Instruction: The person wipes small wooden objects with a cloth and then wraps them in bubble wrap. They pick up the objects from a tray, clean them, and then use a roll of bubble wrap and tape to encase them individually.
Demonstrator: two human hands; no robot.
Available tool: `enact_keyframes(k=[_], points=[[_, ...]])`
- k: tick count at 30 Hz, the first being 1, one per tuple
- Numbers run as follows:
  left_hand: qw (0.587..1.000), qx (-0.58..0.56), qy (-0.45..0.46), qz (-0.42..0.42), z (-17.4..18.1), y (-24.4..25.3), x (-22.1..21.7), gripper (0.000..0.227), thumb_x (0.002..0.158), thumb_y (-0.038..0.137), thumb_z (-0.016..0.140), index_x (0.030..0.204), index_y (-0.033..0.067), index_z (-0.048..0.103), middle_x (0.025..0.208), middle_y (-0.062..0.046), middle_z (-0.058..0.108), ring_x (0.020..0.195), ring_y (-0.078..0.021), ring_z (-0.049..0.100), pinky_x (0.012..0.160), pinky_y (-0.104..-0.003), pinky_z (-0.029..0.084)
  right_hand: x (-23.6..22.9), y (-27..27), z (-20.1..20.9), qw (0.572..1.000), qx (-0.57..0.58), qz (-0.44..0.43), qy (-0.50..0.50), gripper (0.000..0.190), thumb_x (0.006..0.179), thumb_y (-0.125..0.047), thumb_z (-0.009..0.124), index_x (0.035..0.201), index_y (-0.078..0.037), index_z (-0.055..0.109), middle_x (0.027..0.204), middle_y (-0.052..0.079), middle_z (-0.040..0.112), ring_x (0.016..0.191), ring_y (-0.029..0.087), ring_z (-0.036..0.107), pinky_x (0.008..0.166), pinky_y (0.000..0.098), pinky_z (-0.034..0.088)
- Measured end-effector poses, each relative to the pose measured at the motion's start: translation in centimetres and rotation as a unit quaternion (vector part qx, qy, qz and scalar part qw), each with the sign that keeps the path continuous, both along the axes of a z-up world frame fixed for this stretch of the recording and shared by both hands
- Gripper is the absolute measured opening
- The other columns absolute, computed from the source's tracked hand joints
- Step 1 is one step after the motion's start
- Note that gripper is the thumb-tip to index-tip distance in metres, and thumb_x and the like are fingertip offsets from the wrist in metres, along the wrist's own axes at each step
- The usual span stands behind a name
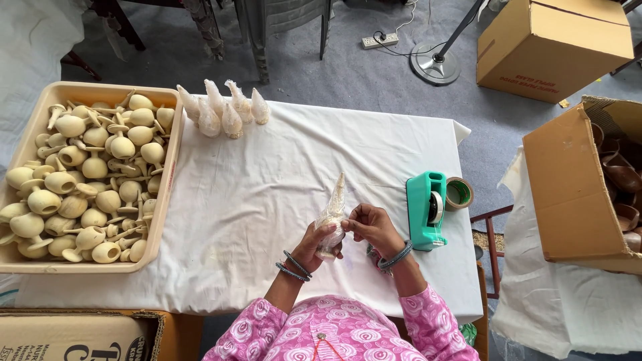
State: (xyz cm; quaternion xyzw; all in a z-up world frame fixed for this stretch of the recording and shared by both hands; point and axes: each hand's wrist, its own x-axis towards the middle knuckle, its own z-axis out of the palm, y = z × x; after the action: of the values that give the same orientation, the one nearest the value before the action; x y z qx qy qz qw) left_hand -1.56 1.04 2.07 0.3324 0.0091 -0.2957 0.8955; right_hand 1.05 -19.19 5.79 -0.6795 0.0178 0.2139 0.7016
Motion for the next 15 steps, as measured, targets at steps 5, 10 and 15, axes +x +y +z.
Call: enact_keyframes(k=[5, 10, 15], points=[[0.999, -0.031, 0.015, -0.009, 0.0, -0.2, 0.0, 0.048, 0.09, 0.036, 0.073, 0.12, 0.0022, 0.058, 0.089, -0.006, 0.065, 0.065, -0.0145, 0.066, 0.062, -0.034, 0.061, -0.7, 0.1, -1.8, 0.997, -0.069, -0.043, -0.009, 0.036, 0.085, -0.031, 0.084, 0.079, -0.005, 0.06, 0.066, 0.0, 0.06, 0.056, 0.007, 0.052, 0.05, 0.0227, 0.045], [0.999, -0.044, 0.001, -0.001, -1.0, -0.2, 0.3, 0.048, 0.092, 0.038, 0.073, 0.12, 0.0014, 0.059, 0.091, -0.007, 0.065, 0.067, -0.0156, 0.066, 0.066, -0.035, 0.06, -1.9, 0.6, -4.6, 0.989, -0.122, -0.08, 0.016, 0.044, 0.091, -0.039, 0.079, 0.074, -0.005, 0.058, 0.061, -0.004, 0.051, 0.054, 0.006, 0.046, 0.048, 0.0231, 0.041], [0.997, -0.002, 0.005, 0.076, -0.6, -0.1, 1.2, 0.052, 0.09, 0.042, 0.075, 0.119, 0.0035, 0.056, 0.089, -0.007, 0.064, 0.073, -0.0168, 0.068, 0.075, -0.036, 0.061, -3.5, -0.5, -6.5, 0.977, -0.141, -0.151, -0.061, 0.035, 0.092, -0.035, 0.077, 0.093, -0.002, 0.067, 0.077, 0.001, 0.062, 0.069, 0.008, 0.055, 0.061, 0.0247, 0.048]])
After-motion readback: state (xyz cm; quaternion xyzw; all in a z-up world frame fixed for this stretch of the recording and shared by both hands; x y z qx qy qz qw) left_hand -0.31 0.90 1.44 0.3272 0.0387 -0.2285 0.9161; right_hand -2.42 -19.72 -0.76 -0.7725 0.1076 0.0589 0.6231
